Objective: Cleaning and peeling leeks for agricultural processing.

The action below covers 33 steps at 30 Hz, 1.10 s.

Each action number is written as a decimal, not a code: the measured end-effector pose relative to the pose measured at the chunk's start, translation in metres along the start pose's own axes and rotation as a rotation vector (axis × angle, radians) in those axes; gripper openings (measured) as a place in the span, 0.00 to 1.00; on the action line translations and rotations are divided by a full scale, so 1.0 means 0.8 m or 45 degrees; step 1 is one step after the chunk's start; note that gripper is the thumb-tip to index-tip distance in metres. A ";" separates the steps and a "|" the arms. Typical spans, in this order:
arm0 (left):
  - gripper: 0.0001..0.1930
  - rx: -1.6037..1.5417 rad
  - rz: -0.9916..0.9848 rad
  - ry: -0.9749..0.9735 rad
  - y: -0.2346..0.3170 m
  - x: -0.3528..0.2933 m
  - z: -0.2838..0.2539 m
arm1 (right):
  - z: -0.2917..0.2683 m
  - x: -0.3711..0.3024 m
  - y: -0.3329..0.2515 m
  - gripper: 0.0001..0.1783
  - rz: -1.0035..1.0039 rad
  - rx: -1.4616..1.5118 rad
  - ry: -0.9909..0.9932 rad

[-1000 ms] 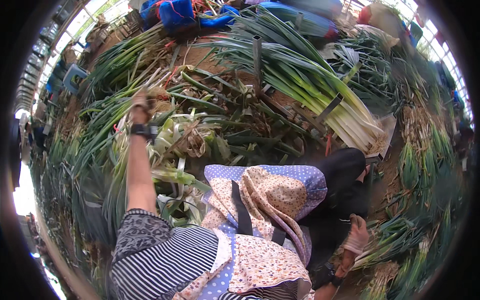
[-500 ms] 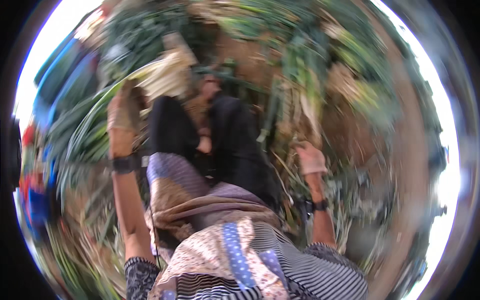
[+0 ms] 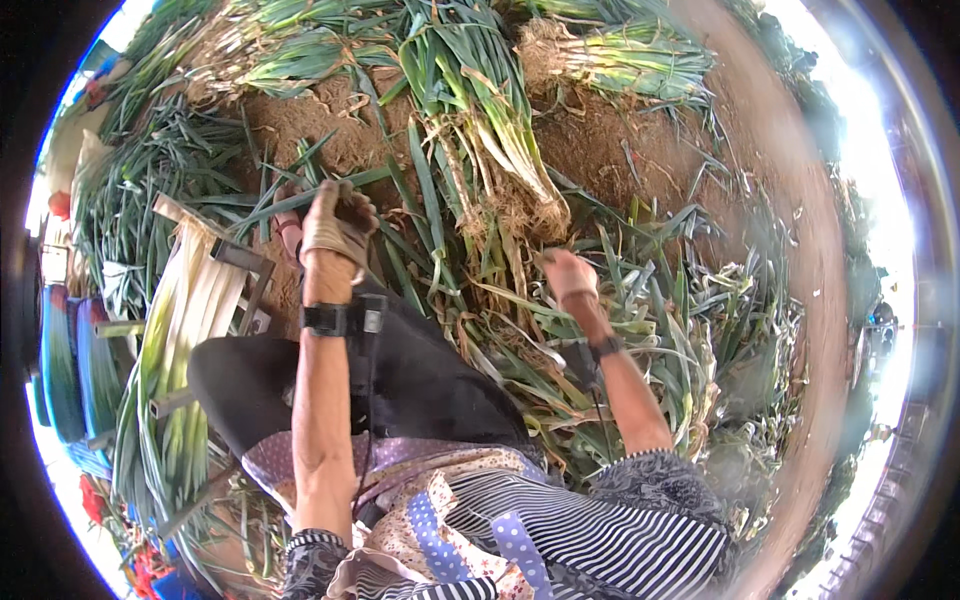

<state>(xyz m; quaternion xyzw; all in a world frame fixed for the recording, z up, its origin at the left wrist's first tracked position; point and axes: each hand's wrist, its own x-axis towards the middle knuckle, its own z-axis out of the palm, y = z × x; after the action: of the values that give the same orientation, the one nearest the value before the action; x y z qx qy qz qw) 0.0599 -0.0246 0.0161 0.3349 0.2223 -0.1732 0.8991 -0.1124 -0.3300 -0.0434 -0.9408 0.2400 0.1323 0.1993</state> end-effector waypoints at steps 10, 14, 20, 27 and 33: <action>0.14 0.015 -0.146 0.228 -0.043 0.046 -0.023 | 0.061 0.271 -0.092 0.26 0.017 -0.031 -0.031; 0.15 0.006 -0.148 0.232 -0.042 0.046 -0.023 | 0.096 0.306 -0.154 0.18 0.116 -0.162 -0.113; 0.13 0.023 -0.344 0.197 -0.042 0.057 0.015 | 0.142 0.349 -0.175 0.26 0.324 -0.270 0.104; 0.12 0.052 -0.401 0.193 -0.054 0.063 0.040 | 0.137 0.348 -0.139 0.14 0.006 0.030 0.044; 0.15 0.202 -0.354 0.324 -0.060 0.070 0.009 | 0.050 0.144 -0.188 0.22 0.056 0.437 -0.053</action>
<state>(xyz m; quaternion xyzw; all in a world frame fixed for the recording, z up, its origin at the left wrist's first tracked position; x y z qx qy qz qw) 0.0871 -0.0733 -0.0332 0.3899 0.3638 -0.2691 0.8020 0.0550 -0.2370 -0.0718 -0.8845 0.2755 0.1133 0.3591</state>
